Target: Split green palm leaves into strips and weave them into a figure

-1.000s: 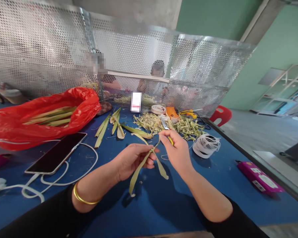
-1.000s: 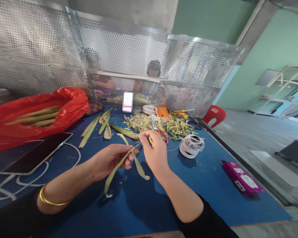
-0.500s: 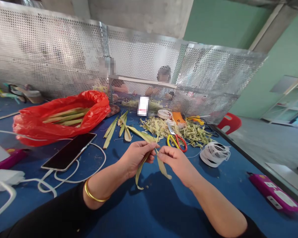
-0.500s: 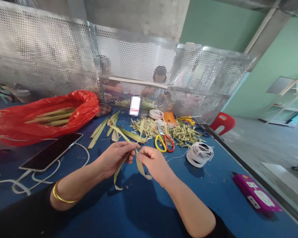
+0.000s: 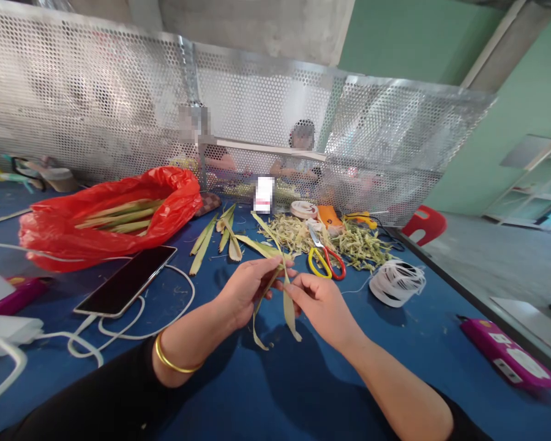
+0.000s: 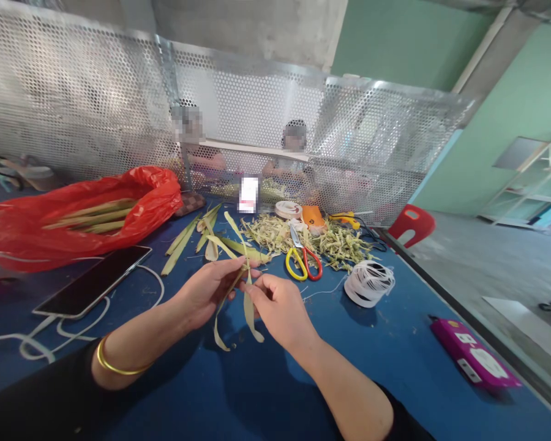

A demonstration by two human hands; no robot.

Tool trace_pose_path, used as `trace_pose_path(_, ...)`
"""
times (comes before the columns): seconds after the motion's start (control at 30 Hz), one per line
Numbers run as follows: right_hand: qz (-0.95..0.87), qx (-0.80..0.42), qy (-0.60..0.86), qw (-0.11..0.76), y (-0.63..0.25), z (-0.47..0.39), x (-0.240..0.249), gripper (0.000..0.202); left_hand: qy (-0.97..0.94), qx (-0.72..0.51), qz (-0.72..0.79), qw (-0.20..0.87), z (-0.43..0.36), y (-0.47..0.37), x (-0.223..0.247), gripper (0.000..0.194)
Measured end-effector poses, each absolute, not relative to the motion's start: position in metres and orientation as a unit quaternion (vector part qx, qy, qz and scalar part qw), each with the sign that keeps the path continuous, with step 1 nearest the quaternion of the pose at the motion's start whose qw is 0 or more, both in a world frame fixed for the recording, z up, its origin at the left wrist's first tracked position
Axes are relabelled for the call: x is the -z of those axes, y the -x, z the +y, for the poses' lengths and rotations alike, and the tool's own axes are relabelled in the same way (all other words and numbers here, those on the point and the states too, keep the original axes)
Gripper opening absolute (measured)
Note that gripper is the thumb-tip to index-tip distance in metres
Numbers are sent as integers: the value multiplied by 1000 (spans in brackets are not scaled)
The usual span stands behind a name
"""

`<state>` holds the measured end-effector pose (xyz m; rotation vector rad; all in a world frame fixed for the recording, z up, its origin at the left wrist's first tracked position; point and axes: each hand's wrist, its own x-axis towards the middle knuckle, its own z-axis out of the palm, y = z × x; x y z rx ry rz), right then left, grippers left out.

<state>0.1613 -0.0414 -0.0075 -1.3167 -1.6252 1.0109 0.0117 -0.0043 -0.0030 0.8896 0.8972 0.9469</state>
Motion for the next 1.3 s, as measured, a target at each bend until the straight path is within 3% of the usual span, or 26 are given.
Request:
trace_pose_path(0.13,-641,-394,515,411,-162,-39,11,29,-377,-439,395,714,-6,-13,2,18)
trace_pose_path(0.4,-505,-546,453,492,-154,-36,21,22,-345,-460,359,735,-16,-26,5,22)
trace_pose_path(0.57,-450,-547,486,512,-150,-39,22,19,-340,-463,364,733,-17,-29,9,20)
trace_pose_path(0.8,-401,-587,486,508,-146,-42,24,11,-350,-461,378,723,-18,-31,12,18)
trace_pose_path(1.03,-411,-576,492,508,-148,-42,19,16,-401,-466,378,692,-15,-25,10,24)
trace_pose_path(1.3,-394,-611,475,496,-150,-44,14,3,-404,-464,403,678,-14,-25,8,19)
